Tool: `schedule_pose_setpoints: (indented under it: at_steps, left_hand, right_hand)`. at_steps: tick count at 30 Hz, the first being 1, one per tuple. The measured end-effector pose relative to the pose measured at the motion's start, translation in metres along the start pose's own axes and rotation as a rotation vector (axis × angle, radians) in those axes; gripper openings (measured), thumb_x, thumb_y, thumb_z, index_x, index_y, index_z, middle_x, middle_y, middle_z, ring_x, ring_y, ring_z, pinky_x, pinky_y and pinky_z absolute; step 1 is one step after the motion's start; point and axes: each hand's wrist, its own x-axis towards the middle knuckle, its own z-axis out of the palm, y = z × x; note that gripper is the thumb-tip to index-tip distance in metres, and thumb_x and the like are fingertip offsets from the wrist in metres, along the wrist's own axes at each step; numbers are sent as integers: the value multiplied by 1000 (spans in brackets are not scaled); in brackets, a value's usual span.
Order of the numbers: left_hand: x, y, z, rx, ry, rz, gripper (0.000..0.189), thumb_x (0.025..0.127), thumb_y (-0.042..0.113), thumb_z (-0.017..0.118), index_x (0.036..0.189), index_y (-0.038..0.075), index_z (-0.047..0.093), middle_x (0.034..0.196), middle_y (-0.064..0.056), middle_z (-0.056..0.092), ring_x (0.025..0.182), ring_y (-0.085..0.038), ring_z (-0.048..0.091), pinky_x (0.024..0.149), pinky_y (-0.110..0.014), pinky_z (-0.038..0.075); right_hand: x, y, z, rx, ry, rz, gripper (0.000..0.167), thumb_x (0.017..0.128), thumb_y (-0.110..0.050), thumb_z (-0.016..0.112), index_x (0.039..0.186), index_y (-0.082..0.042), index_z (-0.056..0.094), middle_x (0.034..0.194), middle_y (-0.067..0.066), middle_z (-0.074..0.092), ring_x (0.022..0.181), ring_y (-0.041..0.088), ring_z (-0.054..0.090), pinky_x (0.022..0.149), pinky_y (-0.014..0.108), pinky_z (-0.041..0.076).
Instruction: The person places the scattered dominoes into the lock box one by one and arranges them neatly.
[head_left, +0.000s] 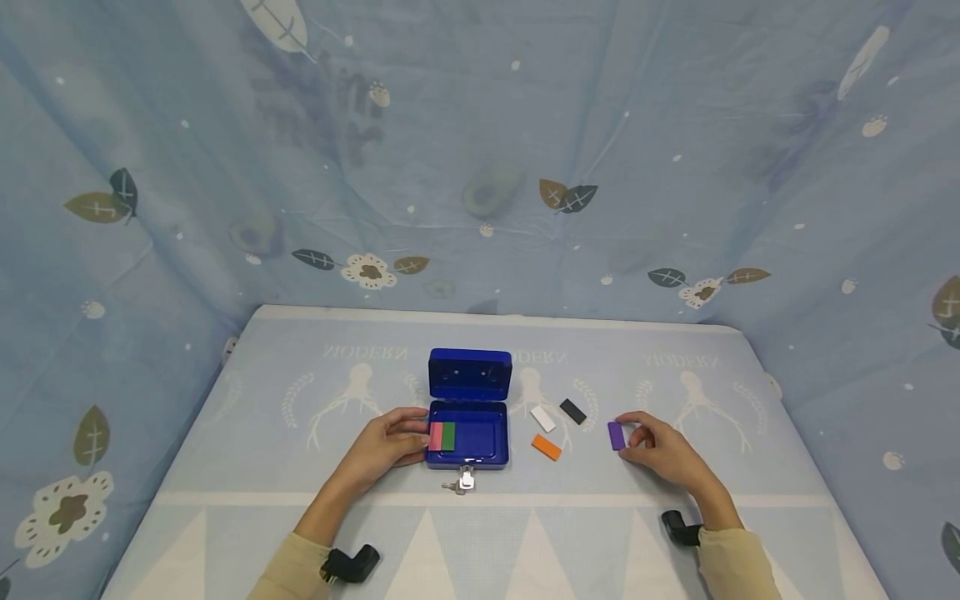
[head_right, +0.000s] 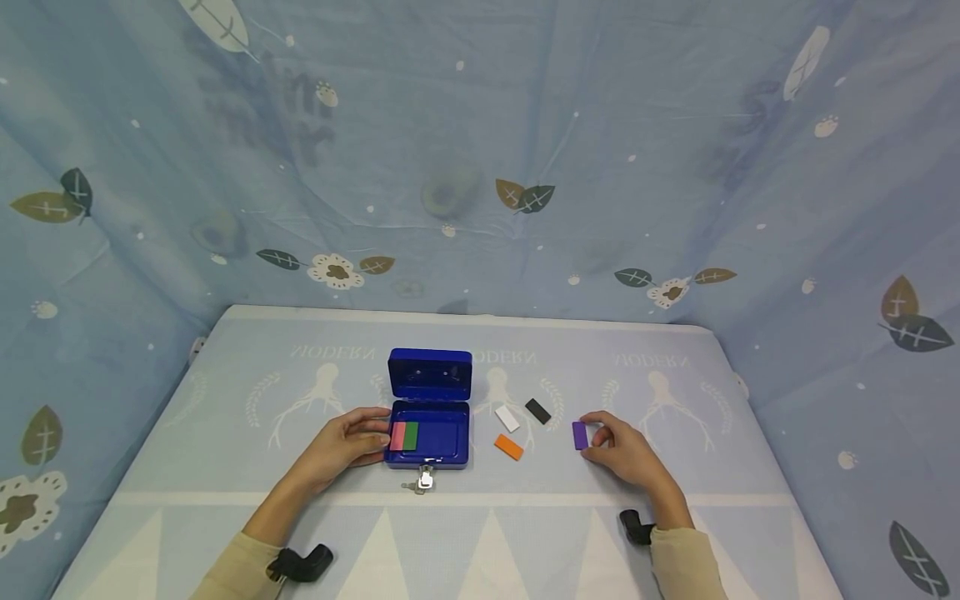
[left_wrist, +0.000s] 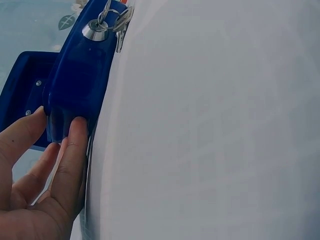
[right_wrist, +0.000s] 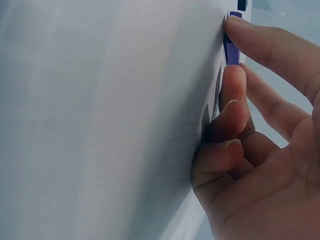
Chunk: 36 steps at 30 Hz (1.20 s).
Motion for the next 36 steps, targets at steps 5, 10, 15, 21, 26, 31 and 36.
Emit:
schedule_pose_setpoints:
  at_steps: [5, 10, 15, 21, 26, 31, 36]
  left_hand:
    - [0, 0, 0, -4, -1, 2, 53, 91, 1, 71, 139, -6, 50, 123, -25, 60, 103, -28, 66, 85, -41, 59]
    - [-1, 0, 0, 2, 7, -8, 52, 90, -1, 71, 139, -5, 50, 123, -25, 60, 103, -28, 67, 85, -40, 59]
    - [-1, 1, -1, 1, -3, 0, 53, 91, 0, 70, 139, -8, 48, 124, -28, 58, 105, -29, 66, 86, -40, 59]
    - [-1, 2, -1, 5, -10, 12, 53, 92, 0, 69, 139, -8, 47, 124, -28, 58, 104, -27, 66, 85, -40, 59]
    - [-1, 2, 0, 7, 1, 14, 53, 91, 0, 71, 138, -7, 49, 122, -26, 60, 102, -27, 67, 84, -40, 59]
    - [-1, 2, 0, 10, -2, 5, 53, 91, 0, 70, 139, -7, 49, 123, -27, 59, 104, -28, 66, 84, -39, 59]
    - [-1, 1, -1, 5, -14, 5, 54, 91, 0, 69, 140, -8, 47, 125, -28, 58, 105, -29, 66, 86, -39, 59]
  right_hand:
    - [0, -2, 1, 19, 0, -4, 46, 83, -7, 81, 124, -1, 61, 82, 4, 57, 66, 13, 48, 57, 25, 42]
    - [1, -6, 5, 15, 3, -31, 47, 82, -8, 82, 124, -1, 61, 82, 3, 57, 65, 11, 48, 55, 24, 42]
    - [0, -15, 10, -9, 20, -40, 47, 82, -8, 82, 124, -2, 62, 82, 1, 57, 65, 11, 47, 54, 24, 41]
    - [0, -25, 18, 0, 21, -22, 49, 81, -8, 82, 125, -4, 61, 84, 2, 57, 69, 12, 48, 56, 24, 41]
    - [-1, -32, 27, 4, 13, -13, 49, 82, -11, 83, 126, -6, 61, 85, 0, 57, 70, 12, 49, 57, 23, 41]
    - [-4, -41, 38, 13, -1, -46, 48, 83, -12, 82, 125, -7, 61, 85, -1, 57, 69, 11, 48, 56, 23, 41]
    - [-6, -49, 49, 29, -4, -62, 47, 83, -12, 82, 125, -7, 61, 85, -3, 58, 68, 10, 49, 55, 23, 42]
